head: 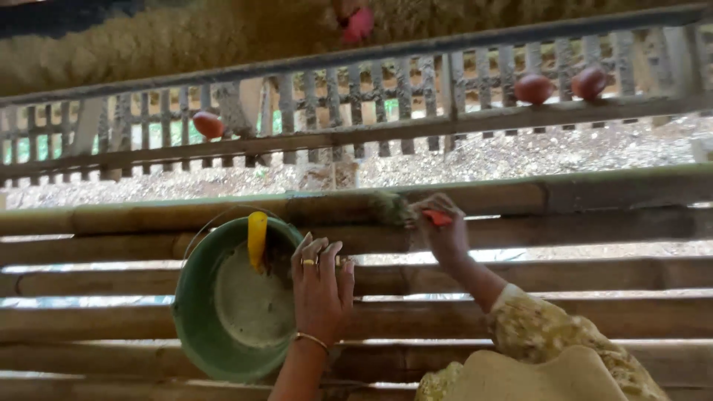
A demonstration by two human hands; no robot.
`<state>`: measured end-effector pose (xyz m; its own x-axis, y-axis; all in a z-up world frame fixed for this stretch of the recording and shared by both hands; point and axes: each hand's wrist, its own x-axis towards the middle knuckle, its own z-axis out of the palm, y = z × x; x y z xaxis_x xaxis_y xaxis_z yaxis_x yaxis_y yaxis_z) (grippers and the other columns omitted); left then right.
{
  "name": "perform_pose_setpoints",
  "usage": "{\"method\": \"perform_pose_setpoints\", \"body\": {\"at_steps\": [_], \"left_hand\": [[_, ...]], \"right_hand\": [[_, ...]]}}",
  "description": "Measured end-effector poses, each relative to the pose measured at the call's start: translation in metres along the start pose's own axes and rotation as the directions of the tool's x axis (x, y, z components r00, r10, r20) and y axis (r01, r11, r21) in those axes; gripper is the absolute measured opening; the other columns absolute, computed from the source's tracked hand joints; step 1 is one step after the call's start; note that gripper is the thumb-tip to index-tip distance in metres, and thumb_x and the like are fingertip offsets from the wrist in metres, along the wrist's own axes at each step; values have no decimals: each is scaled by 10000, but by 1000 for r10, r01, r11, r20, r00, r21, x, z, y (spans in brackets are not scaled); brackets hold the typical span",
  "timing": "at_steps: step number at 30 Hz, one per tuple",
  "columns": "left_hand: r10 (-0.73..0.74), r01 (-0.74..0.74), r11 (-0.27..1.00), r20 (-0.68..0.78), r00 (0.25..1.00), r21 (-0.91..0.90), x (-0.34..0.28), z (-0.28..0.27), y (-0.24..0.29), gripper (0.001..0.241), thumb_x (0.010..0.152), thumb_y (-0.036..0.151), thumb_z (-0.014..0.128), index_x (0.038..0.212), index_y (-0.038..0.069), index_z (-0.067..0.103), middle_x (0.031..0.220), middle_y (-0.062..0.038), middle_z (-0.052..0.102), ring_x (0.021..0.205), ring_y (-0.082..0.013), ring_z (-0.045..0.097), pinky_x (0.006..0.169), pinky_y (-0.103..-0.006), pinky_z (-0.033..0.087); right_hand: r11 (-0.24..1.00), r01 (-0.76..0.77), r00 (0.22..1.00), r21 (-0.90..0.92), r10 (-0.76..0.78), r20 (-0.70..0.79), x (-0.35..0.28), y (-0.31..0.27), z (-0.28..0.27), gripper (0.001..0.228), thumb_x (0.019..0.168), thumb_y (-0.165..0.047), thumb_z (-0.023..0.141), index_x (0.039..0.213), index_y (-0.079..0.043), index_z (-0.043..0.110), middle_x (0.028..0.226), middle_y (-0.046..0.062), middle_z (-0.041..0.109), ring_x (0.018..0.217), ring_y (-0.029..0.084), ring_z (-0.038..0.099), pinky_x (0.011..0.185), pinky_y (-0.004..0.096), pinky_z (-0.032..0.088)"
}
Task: The person paints a horizontal bamboo pole using a brush dipped in a green bucket. They repeatedly dip the brush into the bucket and apply the substance to the pole's surface.
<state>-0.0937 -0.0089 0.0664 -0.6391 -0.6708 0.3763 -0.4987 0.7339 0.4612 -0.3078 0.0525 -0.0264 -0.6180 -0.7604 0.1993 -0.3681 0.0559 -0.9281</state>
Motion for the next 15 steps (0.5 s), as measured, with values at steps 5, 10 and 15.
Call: {"method": "perform_pose_setpoints", "body": {"at_steps": [5, 10, 15], "left_hand": [[-85, 86, 996, 11, 996, -22, -2, -3, -20, 323, 947, 220, 438, 1152, -12, 528, 1155, -214, 498, 1207, -412, 402, 1043, -542, 301], [-127, 127, 992, 30, 991, 3, -7, 2, -19, 330, 943, 139, 382, 1211, -25, 482, 1238, -241, 450, 1253, -418, 356, 1042, -559, 304], [-221, 228, 964, -64, 973, 135, -8, 3, -17, 379, 874, 156, 491, 1194, -47, 475, 1198, -257, 463, 1177, -425, 407, 980, -559, 376]], "right_hand": [[987, 42, 999, -156, -40, 15, 0, -33, -34, 45, 866, -52, 634, 873, -40, 677, 851, 66, 637, 763, 185, 572, 705, 302, 448], [1000, -11, 1000, 21, 10, 5, 1, -31, 43, 53, 819, -61, 687, 846, -106, 680, 877, 19, 659, 892, 170, 558, 822, 315, 436], [996, 54, 969, 75, -70, 237, 10, -21, 58, 84, 827, -53, 661, 909, -41, 675, 866, 71, 646, 754, 148, 591, 655, 258, 534]]}}
